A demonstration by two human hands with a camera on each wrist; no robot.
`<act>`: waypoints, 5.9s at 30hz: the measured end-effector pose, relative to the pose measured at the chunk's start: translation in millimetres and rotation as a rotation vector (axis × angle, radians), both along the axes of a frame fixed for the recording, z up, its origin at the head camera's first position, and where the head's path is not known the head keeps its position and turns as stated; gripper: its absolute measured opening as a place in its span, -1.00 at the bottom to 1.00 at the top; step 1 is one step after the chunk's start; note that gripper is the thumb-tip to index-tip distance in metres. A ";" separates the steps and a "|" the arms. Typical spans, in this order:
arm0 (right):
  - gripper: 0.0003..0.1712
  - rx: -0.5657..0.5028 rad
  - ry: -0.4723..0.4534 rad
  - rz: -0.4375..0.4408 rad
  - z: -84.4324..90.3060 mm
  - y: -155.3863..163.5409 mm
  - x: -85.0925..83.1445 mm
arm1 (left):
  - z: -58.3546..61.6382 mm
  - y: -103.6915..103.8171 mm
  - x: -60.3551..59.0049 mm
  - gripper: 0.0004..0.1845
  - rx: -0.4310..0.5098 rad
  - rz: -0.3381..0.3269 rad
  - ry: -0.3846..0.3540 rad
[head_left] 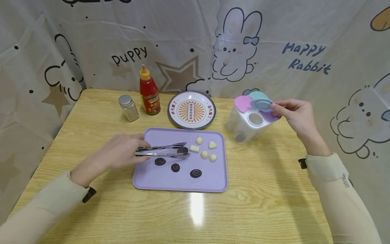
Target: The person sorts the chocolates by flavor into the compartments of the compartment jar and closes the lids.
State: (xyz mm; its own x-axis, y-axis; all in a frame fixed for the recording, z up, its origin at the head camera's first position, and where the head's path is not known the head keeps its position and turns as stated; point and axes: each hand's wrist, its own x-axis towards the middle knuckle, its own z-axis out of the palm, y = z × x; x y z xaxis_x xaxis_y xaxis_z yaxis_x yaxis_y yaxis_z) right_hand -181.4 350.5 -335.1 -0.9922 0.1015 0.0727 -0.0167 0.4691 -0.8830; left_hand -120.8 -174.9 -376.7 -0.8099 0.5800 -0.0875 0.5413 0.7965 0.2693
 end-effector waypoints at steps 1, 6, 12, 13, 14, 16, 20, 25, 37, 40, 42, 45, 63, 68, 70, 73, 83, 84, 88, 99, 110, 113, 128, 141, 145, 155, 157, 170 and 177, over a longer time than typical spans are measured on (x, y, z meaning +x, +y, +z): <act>-0.93 0.000 0.002 0.000 -0.1 -0.1 0.0 | -1.9 0.1 0.4 -0.70 0.003 0.000 -0.006; -0.91 -0.010 0.014 0.007 -0.7 -0.2 -0.7 | -6.5 0.7 1.5 -0.76 0.027 -0.006 -0.021; -0.88 -0.009 0.017 0.012 -1.5 0.2 -0.7 | -6.4 0.8 2.2 -0.80 0.034 -0.021 -0.018; -0.88 -0.010 0.016 0.012 -1.5 0.3 -0.7 | -5.9 0.9 2.3 -0.80 0.032 -0.021 -0.015; -0.87 -0.008 0.015 0.012 -1.4 0.3 -0.6 | -5.4 0.8 2.5 -0.80 0.029 -0.021 -0.007; -0.87 -0.007 0.015 0.011 -1.1 0.2 -0.5 | -3.1 0.9 2.6 -0.80 0.030 -0.022 0.000; -0.87 -0.003 0.011 0.010 -0.7 0.3 0.0 | 7.8 3.8 0.9 -0.79 0.037 -0.033 0.031; -0.88 -0.006 0.002 0.008 -1.2 2.7 0.9 | 26.6 18.9 -8.7 -0.78 0.045 -0.068 0.081; -0.86 0.014 -0.012 -0.002 -1.3 7.3 2.2 | 60.7 86.6 -44.5 -0.70 0.035 -0.189 0.154; -0.86 0.017 -0.011 0.001 -1.4 6.9 2.0 | 70.4 102.0 -52.5 -0.69 0.037 -0.207 0.172; -0.86 0.014 -0.009 0.004 -1.5 6.8 1.7 | 77.5 112.5 -58.3 -0.69 0.038 -0.216 0.186; -0.87 0.014 -0.006 0.003 -1.4 6.6 1.4 | 88.8 128.7 -66.1 -0.68 0.032 -0.223 0.186; -0.83 0.035 -0.001 0.007 0.4 2.0 -0.8 | 105.0 190.4 -96.2 -0.66 -0.054 -0.270 0.140; -0.86 0.034 0.009 0.010 -0.1 2.7 -1.5 | 104.5 192.1 -99.4 -0.63 -0.053 -0.248 0.149; -0.88 0.032 0.010 0.011 -0.1 2.3 -2.0 | 105.4 190.9 -100.0 -0.63 -0.048 -0.244 0.152; -0.89 0.027 0.010 0.012 -0.3 1.6 -2.3 | 109.4 185.6 -98.2 -0.63 -0.057 -0.237 0.140; -0.89 0.009 0.017 0.005 -1.4 2.3 -0.6 | 123.0 111.2 -62.9 -0.64 -0.153 -0.159 0.115; -0.89 0.009 0.015 0.004 -1.2 2.5 -0.5 | 122.6 101.6 -58.4 -0.65 -0.154 -0.149 0.117; -0.89 0.016 0.007 0.002 -1.0 3.2 -0.7 | 119.1 66.3 -42.0 -0.66 -0.166 -0.105 0.119; -0.90 0.024 -0.011 0.007 -3.1 2.6 -1.0 | 86.4 -3.7 -17.7 -0.67 -0.141 -0.057 0.145; -0.90 0.028 0.008 0.009 -3.8 1.1 -0.9 | 57.6 -51.0 4.8 -0.68 -0.080 -0.050 0.249; -0.91 0.034 0.010 0.008 -3.3 1.2 -0.9 | 48.7 -60.6 13.3 -0.70 -0.071 -0.044 0.286; -0.91 0.028 0.002 0.008 -0.7 1.8 -0.9 | 18.3 -83.5 35.4 -0.70 -0.090 -0.045 0.290; -0.89 0.024 0.016 0.012 -2.4 2.1 -1.1 | 3.4 -75.8 33.7 -0.73 -0.074 -0.050 0.218; -0.91 0.019 0.019 0.013 -2.7 2.1 -1.0 | 4.1 -73.7 31.4 -0.77 -0.074 -0.055 0.193; -0.90 0.004 0.025 0.021 -2.2 1.6 -1.0 | 8.4 -70.7 27.8 -0.92 -0.075 -0.093 0.202; -0.90 0.004 0.022 0.021 -2.0 1.5 -1.0 | 9.2 -70.2 27.9 -0.92 -0.074 -0.093 0.196; -0.90 0.008 0.013 0.016 -2.2 2.0 -1.6 | 17.2 -64.2 26.1 -0.91 -0.070 -0.069 0.159; -0.92 -0.010 0.018 0.017 -3.1 2.8 -2.1 | 18.7 -58.1 21.0 -0.92 -0.111 -0.070 0.106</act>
State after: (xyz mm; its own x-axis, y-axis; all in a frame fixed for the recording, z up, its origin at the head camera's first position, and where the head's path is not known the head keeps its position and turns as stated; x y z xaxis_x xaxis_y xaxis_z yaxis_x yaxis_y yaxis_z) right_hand -183.5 353.3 -338.2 -0.9924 0.0850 0.0895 -0.0406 0.4598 -0.8871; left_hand -99.8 -233.0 -358.0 -0.7762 0.6266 -0.0703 0.6170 0.7778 0.1201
